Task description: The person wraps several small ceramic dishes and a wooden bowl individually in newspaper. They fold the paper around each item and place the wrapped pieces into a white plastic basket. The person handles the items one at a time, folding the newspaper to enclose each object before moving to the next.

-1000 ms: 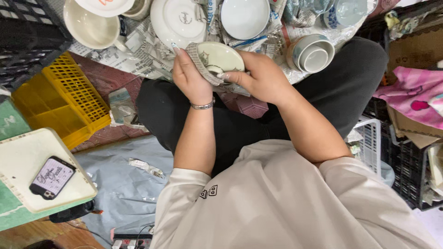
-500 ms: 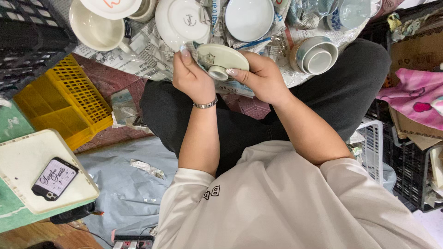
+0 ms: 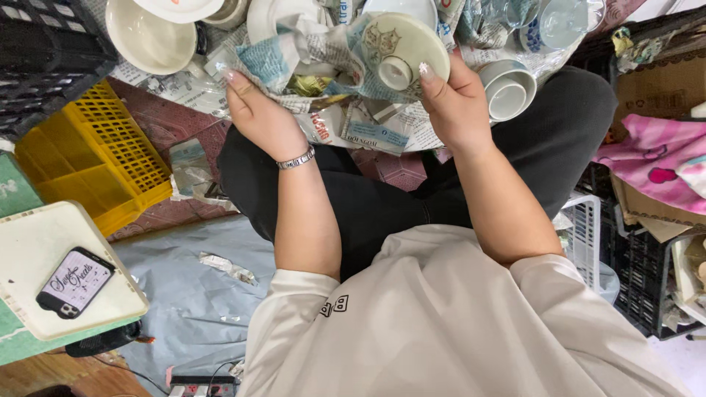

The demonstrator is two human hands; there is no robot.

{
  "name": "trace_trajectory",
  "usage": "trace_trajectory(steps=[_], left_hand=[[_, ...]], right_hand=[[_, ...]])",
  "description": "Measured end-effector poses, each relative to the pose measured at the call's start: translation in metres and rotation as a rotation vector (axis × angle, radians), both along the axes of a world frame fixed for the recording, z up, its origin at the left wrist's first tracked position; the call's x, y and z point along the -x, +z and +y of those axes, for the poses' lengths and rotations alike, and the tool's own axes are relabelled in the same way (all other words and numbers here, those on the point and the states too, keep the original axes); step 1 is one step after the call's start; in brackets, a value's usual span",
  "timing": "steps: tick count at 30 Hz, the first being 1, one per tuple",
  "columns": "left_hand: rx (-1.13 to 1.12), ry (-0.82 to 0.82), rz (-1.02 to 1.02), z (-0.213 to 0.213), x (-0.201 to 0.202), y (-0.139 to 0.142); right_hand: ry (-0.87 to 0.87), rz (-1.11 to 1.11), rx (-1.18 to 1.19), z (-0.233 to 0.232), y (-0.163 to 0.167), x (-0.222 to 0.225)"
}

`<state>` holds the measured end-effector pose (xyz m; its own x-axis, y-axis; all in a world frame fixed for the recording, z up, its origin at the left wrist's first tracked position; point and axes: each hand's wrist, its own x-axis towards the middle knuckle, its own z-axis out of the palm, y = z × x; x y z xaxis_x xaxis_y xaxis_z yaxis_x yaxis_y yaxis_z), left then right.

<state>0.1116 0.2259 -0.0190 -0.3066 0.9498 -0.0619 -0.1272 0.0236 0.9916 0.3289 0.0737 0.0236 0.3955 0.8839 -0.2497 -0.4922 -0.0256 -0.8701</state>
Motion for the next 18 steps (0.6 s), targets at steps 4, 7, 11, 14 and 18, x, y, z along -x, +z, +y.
trace_trajectory(steps=[4, 7, 11, 14, 18], left_hand=[[-0.015, -0.093, -0.134, -0.006, -0.007, -0.003], [0.050, -0.503, 0.200, -0.011, -0.013, -0.004], [0.142, -1.039, -0.321, -0.045, -0.035, -0.003], [0.164, -1.024, -0.664, -0.060, -0.048, -0.002], [0.081, -0.776, -0.556, -0.044, -0.044, 0.000]], right_hand=[[0.000, -0.107, -0.128, 0.005, 0.010, -0.007], [-0.015, 0.028, -0.290, 0.010, 0.028, -0.016], [0.035, 0.255, -0.380, 0.013, 0.042, -0.011], [-0.055, 0.225, -0.179, 0.015, 0.039, 0.005], [0.127, -0.421, -0.375, 0.017, 0.040, 0.002]])
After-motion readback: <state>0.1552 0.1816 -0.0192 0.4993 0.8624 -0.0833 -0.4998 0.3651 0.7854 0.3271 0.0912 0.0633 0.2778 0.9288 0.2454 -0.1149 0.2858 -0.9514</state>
